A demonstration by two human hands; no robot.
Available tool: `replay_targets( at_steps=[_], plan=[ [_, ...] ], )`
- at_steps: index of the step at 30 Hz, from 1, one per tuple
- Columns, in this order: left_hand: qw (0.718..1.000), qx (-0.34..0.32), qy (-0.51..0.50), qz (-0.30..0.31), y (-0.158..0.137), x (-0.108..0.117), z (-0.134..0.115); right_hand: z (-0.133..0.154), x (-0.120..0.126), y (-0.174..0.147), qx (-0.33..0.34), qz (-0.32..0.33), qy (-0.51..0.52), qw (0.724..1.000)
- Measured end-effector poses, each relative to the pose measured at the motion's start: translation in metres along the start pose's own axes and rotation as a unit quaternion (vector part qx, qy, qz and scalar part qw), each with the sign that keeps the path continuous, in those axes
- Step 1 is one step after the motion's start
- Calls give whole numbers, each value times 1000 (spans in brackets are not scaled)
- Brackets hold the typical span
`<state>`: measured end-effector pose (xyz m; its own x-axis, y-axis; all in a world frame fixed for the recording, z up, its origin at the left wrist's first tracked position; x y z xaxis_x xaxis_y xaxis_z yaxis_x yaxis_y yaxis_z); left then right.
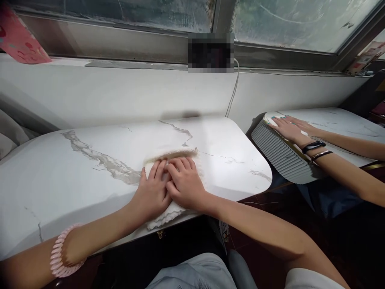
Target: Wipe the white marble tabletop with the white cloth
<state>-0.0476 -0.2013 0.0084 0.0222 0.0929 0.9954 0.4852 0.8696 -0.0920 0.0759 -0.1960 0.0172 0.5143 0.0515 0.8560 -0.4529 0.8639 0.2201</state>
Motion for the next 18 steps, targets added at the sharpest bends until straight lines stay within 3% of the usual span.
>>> replay_targets(
  at_steps=[9, 18],
  plan=[
    [1000, 21, -1, 12, 12, 3, 9, -9, 0, 19, 29, 12, -5, 999],
    [996, 78, -35, 8, 72, 13, 62, -44, -12, 107, 51, 16, -21, 998]
  ],
)
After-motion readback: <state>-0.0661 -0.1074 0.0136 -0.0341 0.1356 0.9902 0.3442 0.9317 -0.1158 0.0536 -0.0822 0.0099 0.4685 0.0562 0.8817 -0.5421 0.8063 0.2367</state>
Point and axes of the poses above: each hand's wrist, its own y-axis towards the middle knuckle, its own x-axis out of the back of the hand, z = x × y, the point moved 2 cm from there along y, towards the middle knuckle, and after that the axes turned 9 degrees about z, right-handed, at the moved point
